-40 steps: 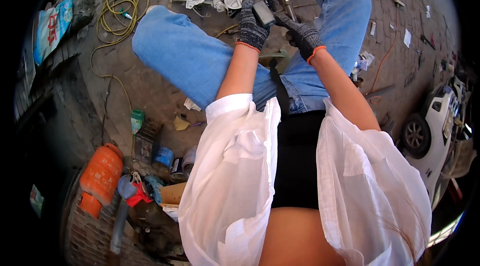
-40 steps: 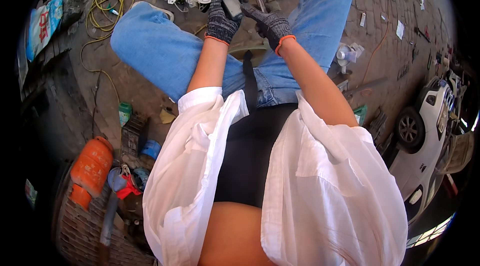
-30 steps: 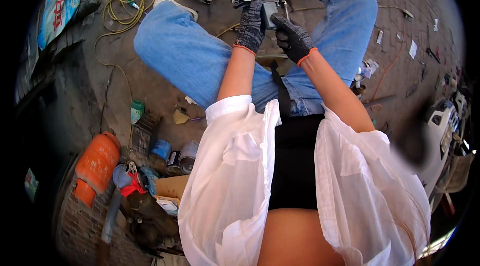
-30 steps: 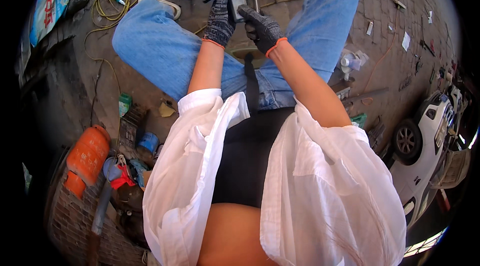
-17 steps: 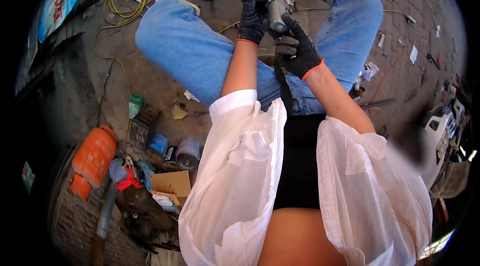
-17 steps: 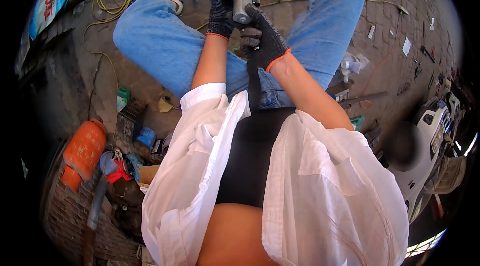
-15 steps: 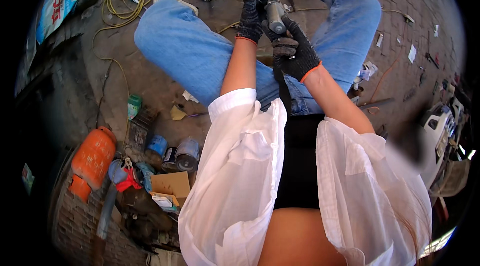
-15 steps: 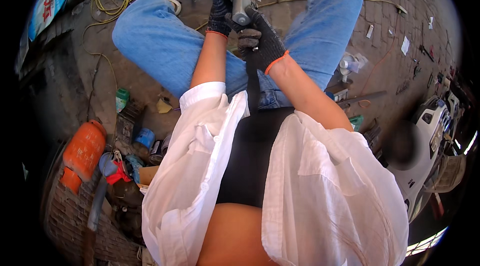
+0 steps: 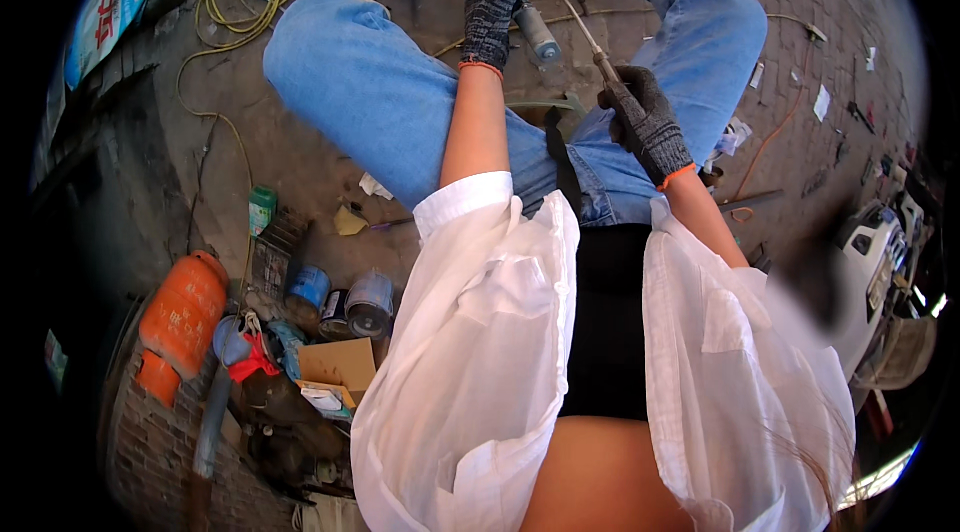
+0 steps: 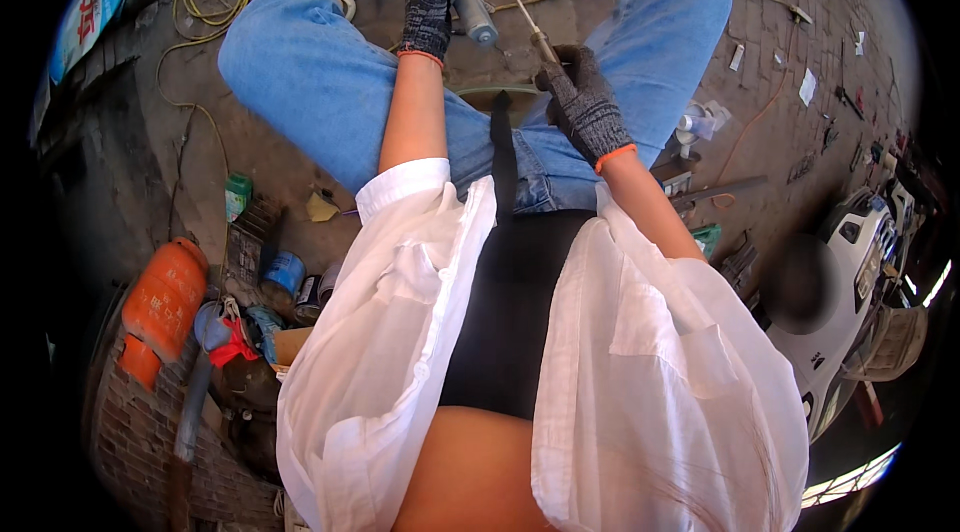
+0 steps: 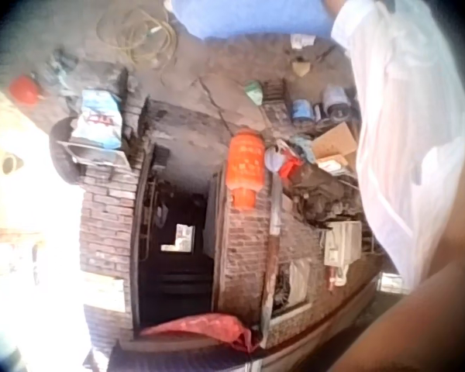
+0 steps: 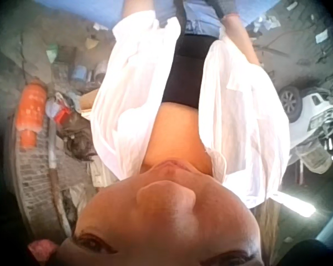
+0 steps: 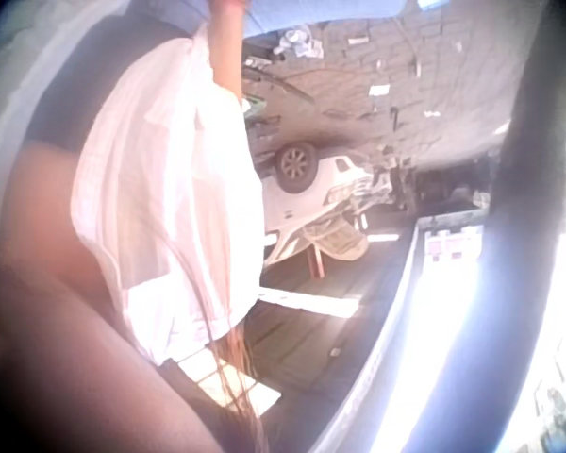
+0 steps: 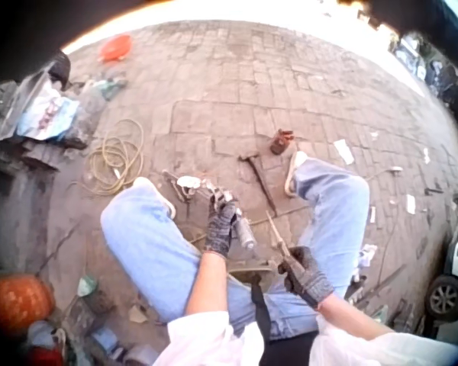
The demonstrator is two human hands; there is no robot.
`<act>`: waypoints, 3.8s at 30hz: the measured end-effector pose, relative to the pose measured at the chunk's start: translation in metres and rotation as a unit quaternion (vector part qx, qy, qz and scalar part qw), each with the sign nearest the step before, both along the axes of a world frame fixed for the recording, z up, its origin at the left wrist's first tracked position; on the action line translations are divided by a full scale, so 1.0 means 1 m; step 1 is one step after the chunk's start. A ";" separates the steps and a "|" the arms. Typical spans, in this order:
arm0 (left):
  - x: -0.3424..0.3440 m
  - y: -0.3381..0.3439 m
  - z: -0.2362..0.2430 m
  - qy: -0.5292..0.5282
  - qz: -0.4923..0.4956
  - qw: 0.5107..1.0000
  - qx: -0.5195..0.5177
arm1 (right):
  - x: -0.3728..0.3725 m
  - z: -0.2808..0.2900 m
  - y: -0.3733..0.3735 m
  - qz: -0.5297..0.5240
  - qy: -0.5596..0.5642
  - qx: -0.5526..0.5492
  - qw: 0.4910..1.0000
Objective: The person sits on a small stool in a cluttered outdoor workshop and uses a screwdriver to manipulate a mechanical component, likely a starter motor. They repeatedly tighten and loosen screws on the device while holding it in their lap.
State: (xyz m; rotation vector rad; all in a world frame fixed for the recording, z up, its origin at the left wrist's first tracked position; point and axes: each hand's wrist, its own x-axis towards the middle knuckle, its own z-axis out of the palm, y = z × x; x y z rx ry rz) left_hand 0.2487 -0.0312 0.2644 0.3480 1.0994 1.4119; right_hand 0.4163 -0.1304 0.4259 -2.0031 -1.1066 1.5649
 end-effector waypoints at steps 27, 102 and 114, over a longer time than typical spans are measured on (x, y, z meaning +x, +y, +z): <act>-0.007 0.002 -0.020 0.171 -0.061 0.979 -0.093 | 0.005 0.008 0.007 0.167 -0.056 0.127 0.976; 0.000 -0.010 0.011 0.275 -0.097 0.930 -0.225 | -0.016 0.032 0.031 0.516 -0.395 0.131 0.749; 0.000 -0.015 0.021 0.292 -0.056 0.927 -0.230 | 0.047 -0.009 0.040 0.082 0.271 -0.120 0.951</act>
